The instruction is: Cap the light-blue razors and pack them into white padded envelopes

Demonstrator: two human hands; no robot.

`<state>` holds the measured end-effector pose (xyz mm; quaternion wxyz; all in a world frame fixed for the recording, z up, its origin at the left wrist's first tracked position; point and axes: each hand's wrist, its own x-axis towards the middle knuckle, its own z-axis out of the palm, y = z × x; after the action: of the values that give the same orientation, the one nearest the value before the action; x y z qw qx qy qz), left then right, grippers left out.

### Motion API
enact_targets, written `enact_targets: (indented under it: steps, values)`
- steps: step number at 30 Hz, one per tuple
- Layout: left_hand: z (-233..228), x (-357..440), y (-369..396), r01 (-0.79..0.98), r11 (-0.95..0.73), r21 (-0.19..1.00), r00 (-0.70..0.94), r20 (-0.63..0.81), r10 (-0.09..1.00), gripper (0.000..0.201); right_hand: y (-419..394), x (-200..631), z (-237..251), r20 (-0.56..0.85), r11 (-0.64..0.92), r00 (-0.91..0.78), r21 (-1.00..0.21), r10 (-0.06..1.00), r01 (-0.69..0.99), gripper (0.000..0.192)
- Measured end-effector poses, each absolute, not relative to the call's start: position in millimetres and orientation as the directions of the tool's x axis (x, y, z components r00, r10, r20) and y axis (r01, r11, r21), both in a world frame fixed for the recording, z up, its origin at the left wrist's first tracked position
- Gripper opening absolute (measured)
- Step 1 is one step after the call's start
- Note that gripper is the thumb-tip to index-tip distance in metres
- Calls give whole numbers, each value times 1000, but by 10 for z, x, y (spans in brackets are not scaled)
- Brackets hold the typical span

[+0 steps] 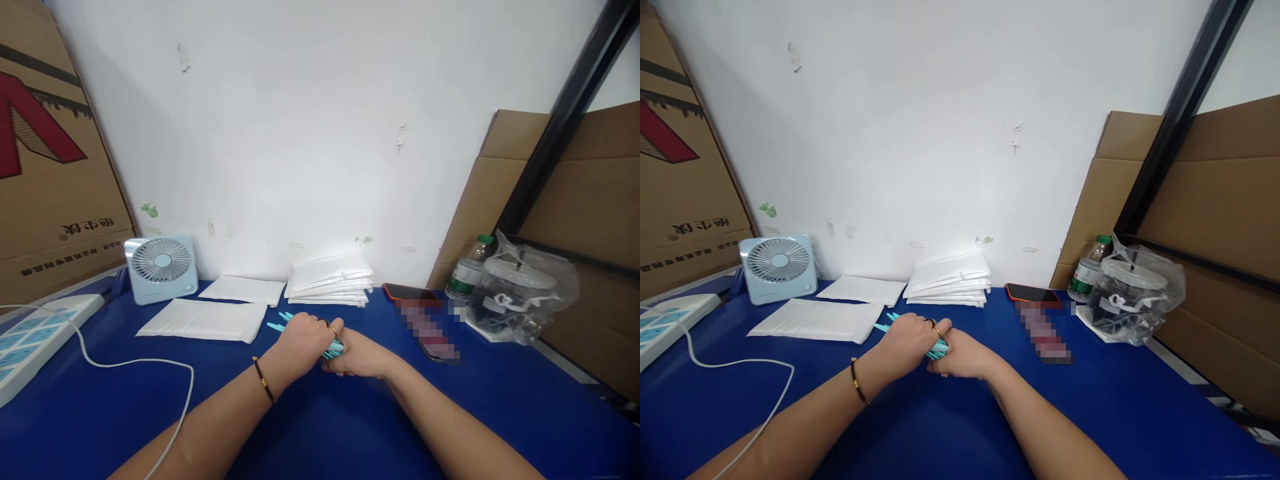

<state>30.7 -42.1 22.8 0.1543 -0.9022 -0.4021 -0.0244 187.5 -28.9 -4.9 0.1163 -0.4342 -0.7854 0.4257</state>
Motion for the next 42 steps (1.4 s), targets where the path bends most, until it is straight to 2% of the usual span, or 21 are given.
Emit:
enact_targets:
  steps: [2, 4, 5, 6, 8, 10, 11, 12, 14, 16, 19, 21, 23, 25, 27, 32, 34, 36, 38, 40, 42]
  values:
    - [245, 243, -415, 797, -557, -233, 596, 158, 787, 17, -309, 1854, -40, 15, 476, -566, -560, 824, 678, 5]
    - [248, 176, -395, 831, -512, -219, 547, 148, 824, 9, -320, 1850, -38, 143, 547, -537, -383, 831, 745, 6]
    - [247, 149, -382, 836, -505, -216, 539, 150, 829, 8, -320, 1857, -38, 169, 544, -521, -364, 837, 756, 5]
    - [244, 129, -369, 835, -508, -213, 541, 152, 827, 9, -316, 1868, -37, 159, 525, -508, -401, 847, 750, 3]
    - [244, 112, -345, 826, -528, -199, 559, 160, 813, 12, -298, 1889, -30, 52, 427, -509, -620, 859, 658, 16]
    - [249, 125, -333, 832, -523, -186, 552, 179, 815, 13, -276, 1881, -21, -44, 207, -498, -875, 866, 437, 35]
    - [252, 141, -333, 843, -506, -181, 536, 196, 821, 14, -269, 1858, -19, -48, 90, -460, -958, 887, 272, 42]
    - [252, 162, -336, 855, -488, -178, 517, 216, 828, 14, -266, 1823, -18, -30, 5, -389, -996, 921, 86, 46]
    - [241, 211, -349, 865, -471, -173, 501, 244, 831, 15, -276, 1731, -21, 15, -34, -211, -973, 977, -228, 48]
    - [217, 254, -363, 850, -498, -171, 526, 238, 817, 16, -301, 1665, -17, 45, -16, -172, -941, 984, -338, 47]
    - [180, 288, -374, 819, -541, -193, 573, 215, 791, 11, -332, 1709, 19, 29, -60, -379, -973, 925, -221, 36]
    - [165, 306, -378, 792, -573, -210, 609, 216, 763, 10, -332, 1806, 43, -78, -142, -555, -987, 828, -73, 36]
    - [150, 334, -386, 759, -610, -225, 650, 210, 731, 11, -320, 1887, 44, -198, -211, -638, -976, 744, 57, 45]
    - [131, 369, -396, 730, -632, -260, 681, 201, 704, 13, -310, 1915, 23, -272, -232, -637, -961, 721, 148, 53]
    - [107, 393, -405, 713, -629, -309, 696, 202, 689, 15, -312, 1898, 9, -302, -201, -597, -952, 743, 231, 52]
    - [74, 414, -433, 680, -645, -350, 727, 210, 653, 25, -362, 1861, 81, -395, -71, -526, -844, 754, 532, 14]
    - [99, 432, -451, 679, -645, -350, 728, 207, 654, 26, -379, 1874, 111, -359, -5, -527, -829, 770, 559, 13]
    - [151, 449, -471, 706, -620, -342, 700, 211, 682, 26, -387, 1884, 111, -251, 101, -537, -834, 806, 543, 9]
    - [217, 440, -491, 751, -580, -314, 650, 202, 733, 27, -389, 1876, 84, -128, 248, -537, -781, 834, 572, 8]
    - [279, 386, -501, 812, -522, -262, 571, 169, 803, 26, -392, 1852, 49, -11, 393, -517, -636, 856, 664, 8]
    - [320, 298, -494, 862, -460, -215, 492, 134, 860, 19, -399, 1826, 27, 87, 462, -478, -451, 874, 763, 9]
